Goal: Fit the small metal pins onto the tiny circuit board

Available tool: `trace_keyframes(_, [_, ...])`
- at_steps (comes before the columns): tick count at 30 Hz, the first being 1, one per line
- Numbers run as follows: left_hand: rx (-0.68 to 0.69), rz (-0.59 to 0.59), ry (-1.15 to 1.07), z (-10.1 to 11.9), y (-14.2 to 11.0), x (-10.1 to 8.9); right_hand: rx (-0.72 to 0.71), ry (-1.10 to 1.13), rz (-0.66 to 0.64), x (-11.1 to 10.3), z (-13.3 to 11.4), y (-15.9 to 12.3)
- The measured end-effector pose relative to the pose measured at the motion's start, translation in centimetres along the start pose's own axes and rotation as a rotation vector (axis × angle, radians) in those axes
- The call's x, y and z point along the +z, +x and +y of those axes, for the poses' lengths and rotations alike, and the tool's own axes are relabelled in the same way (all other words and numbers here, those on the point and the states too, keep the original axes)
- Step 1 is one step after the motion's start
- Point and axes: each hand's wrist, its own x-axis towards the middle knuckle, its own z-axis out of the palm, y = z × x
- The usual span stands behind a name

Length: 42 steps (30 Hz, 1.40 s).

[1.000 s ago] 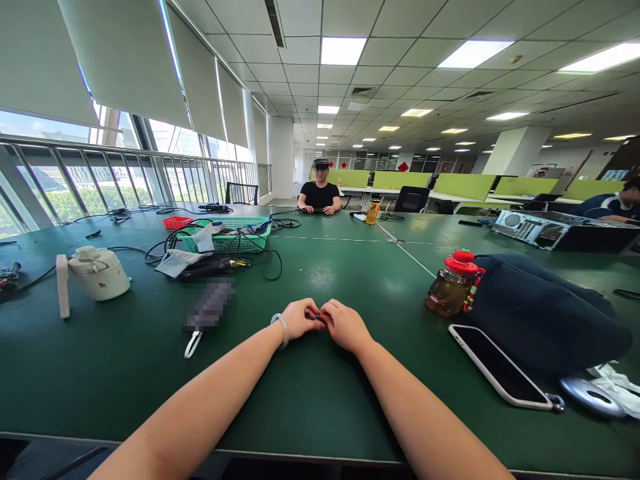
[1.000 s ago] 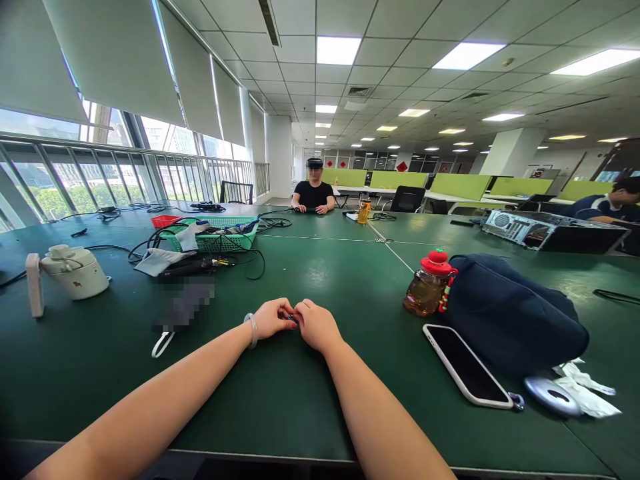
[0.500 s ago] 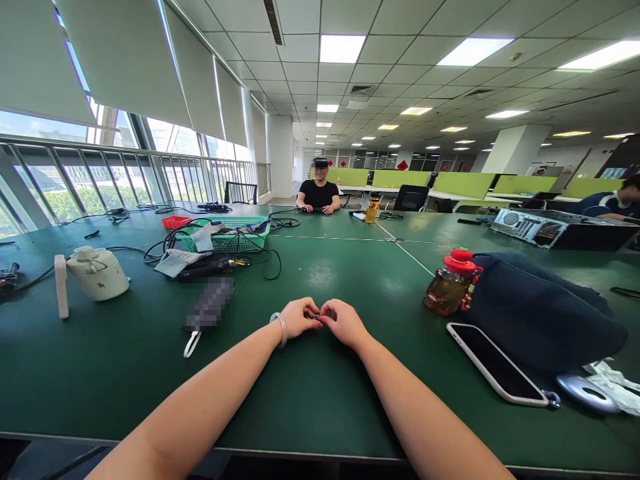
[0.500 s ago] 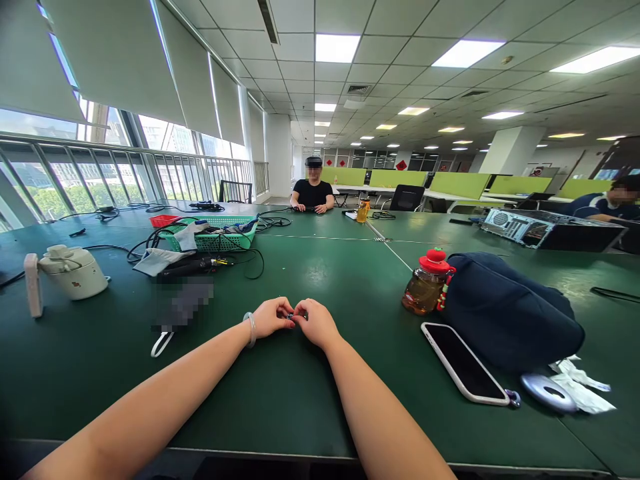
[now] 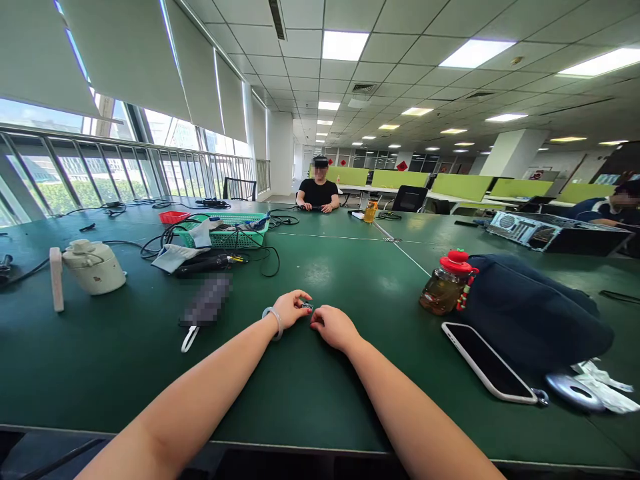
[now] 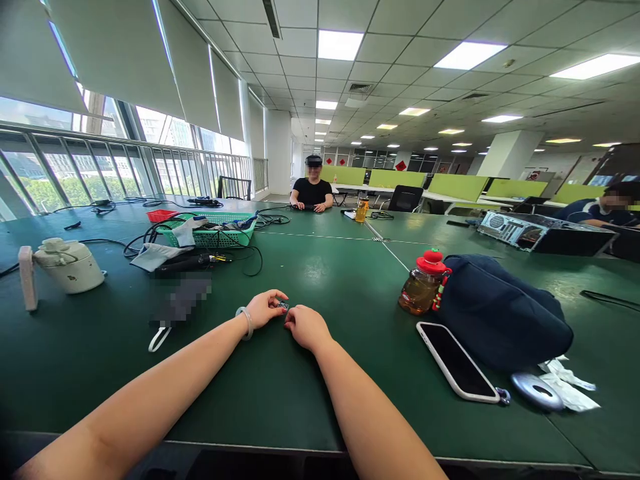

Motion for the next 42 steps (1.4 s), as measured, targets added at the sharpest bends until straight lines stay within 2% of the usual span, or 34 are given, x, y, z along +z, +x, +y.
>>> trace_keyframes(6, [0.012,-0.021,0.022,-0.2,-0.1,-0.4,-0.073,0.012,0.001,0.1,-0.1,-0.1])
trace_keyframes(11, [0.011,-0.006,0.02,-0.7,0.1,-0.7,-0.076,0.003,0.041,0.1,0.2,-0.1])
trace_keyframes(16, [0.02,-0.011,-0.05,-0.5,0.1,-0.6,0.017,0.223,0.188,-0.4,0.8,0.0])
trace_keyframes(19, [0.022,-0.014,-0.075,0.0,-0.1,-0.5,0.062,0.344,0.221,-0.4,0.7,0.1])
trace_keyframes(22, [0.041,-0.024,-0.056,0.4,-0.3,-0.4,0.049,0.392,0.23,-0.2,0.5,0.1])
trace_keyframes(30, [0.091,-0.036,-0.023,1.3,-0.6,-0.3,0.009,0.395,0.247,0.0,0.3,0.0])
trace_keyframes(42, [0.104,-0.048,-0.078,1.3,-0.5,-0.3,-0.019,0.369,0.278,-0.2,0.3,0.0])
